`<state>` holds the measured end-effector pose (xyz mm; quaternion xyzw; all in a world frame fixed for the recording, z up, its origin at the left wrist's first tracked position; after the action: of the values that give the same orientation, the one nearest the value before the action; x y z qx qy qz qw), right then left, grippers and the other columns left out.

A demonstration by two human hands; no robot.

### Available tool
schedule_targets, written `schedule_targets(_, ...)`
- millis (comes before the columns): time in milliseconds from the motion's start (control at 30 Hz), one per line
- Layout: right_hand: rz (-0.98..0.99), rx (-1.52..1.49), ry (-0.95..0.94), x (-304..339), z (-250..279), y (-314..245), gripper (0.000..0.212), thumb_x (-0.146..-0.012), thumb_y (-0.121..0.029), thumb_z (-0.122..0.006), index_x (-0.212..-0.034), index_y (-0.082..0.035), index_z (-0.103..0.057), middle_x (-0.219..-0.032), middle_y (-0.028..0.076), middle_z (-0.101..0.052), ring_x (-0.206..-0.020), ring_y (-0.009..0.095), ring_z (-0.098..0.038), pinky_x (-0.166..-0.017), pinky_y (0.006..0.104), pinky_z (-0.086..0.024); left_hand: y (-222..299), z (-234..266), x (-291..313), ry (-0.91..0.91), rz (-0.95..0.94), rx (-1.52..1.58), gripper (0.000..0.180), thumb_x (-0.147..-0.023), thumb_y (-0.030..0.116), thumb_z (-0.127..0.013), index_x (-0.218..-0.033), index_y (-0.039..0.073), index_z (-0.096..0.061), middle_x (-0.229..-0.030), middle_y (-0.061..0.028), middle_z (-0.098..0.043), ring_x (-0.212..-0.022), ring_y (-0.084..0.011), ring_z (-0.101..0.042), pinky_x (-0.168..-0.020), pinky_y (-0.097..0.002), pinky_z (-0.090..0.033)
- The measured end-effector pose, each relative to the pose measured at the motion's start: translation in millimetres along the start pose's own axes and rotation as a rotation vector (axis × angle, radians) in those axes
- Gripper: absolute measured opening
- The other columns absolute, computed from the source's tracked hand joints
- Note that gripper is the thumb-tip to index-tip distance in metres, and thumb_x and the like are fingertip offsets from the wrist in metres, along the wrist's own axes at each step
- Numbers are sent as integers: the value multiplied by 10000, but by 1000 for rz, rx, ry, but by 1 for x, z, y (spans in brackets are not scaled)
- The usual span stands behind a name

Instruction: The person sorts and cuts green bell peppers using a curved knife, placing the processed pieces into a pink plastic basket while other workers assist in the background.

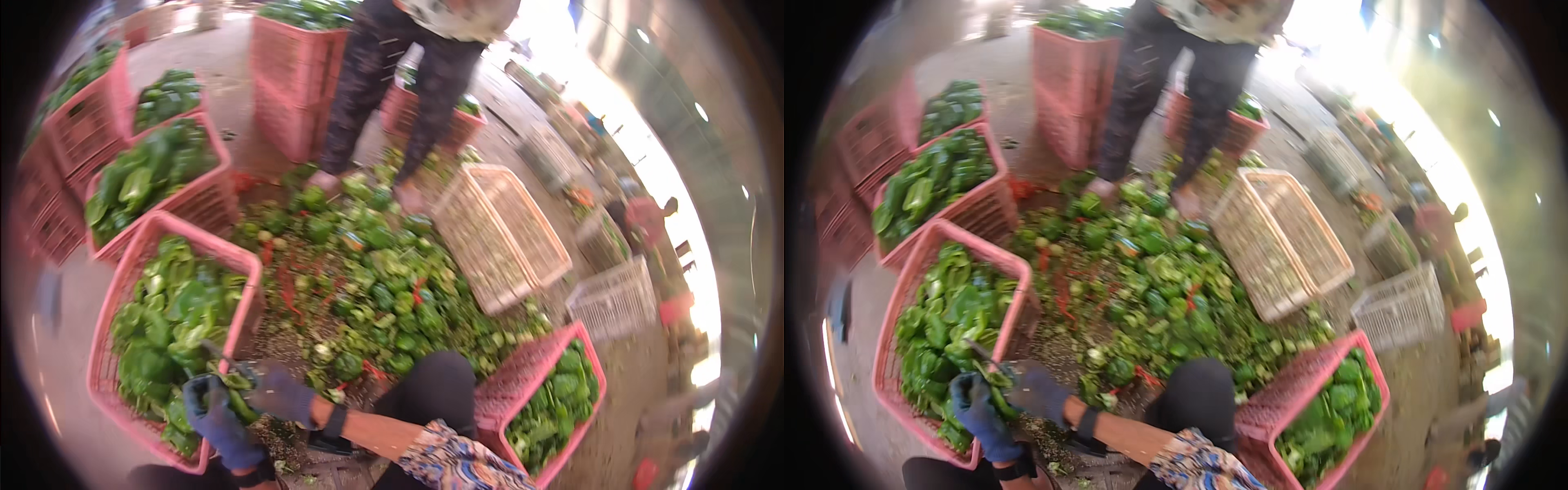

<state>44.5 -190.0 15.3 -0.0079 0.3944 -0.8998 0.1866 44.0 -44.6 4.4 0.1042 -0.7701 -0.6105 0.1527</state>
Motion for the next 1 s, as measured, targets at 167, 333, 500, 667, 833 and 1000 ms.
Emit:
schedule_targets(167,-257,-69,267,-15,-9,30,136,-715,-135,-723,-813,-42,-710,-812,177,-669,-802,349,-678,-709,481,-547,-7,3,-19,29,61,-120,110,-970,43,-641,-1065,-12,-637,-997,-80,-652,-885,-173,-608,-799,-286,-517)
schedule_targets(333,-353,107,191,31,114,32,128,-794,-164,-667,-818,-55,-731,-778,187,-673,-720,357,-676,-691,473,-559,21,9,-29,91,-24,-230,207,-964,97,-664,-1128,-27,-633,-1047,-117,-665,-928,-197,-637,-802,-319,-554)
schedule_targets(500,-791,4,695,236,348,118,267,-941,-201,-660,-1169,-79,-726,-788,93,-713,-640,206,-638,-586,358,-513,56,56,-74,292,-291,-860,299,-966,234,-664,-1116,-25,-667,-965,-127,-693,-783,-202,-622,-732,-335,-502)
schedule_targets(667,-965,66,1067,397,543,205,390,-1018,-305,-577,-1339,-97,-651,-856,27,-702,-659,102,-615,-537,276,-464,91,-10,-56,537,-897,-1460,547,-913,392,-745,-1265,-17,-661,-1231,-237,-679,-1106,-348,-663,-972,-414,-512)
schedule_targets(833,-910,-268,965,380,464,241,479,-1043,-402,-513,-1409,-104,-602,-1092,45,-708,-826,89,-626,-672,255,-496,1,-103,34,-207,-551,-746,144,-901,14,-698,-1037,57,-718,-904,-85,-693,-754,-200,-628,-711,-338,-521)
schedule_targets(1000,-752,-235,337,300,274,239,493,-1056,-366,-441,-1340,-36,-671,-1270,140,-657,-1098,203,-627,-901,316,-511,-184,-126,106,-744,205,-1228,260,-840,187,-751,-1088,114,-729,-1059,-159,-731,-947,-303,-709,-840,-388,-552)
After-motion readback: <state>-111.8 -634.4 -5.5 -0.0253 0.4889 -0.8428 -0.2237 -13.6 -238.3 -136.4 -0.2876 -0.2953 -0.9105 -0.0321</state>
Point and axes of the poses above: each hand's wrist, its own x-axis away from the middle knuckle, its own z-axis out of the back of the hand, y = z × x, the point moved 6 cm from there along -x, towards the middle knuckle
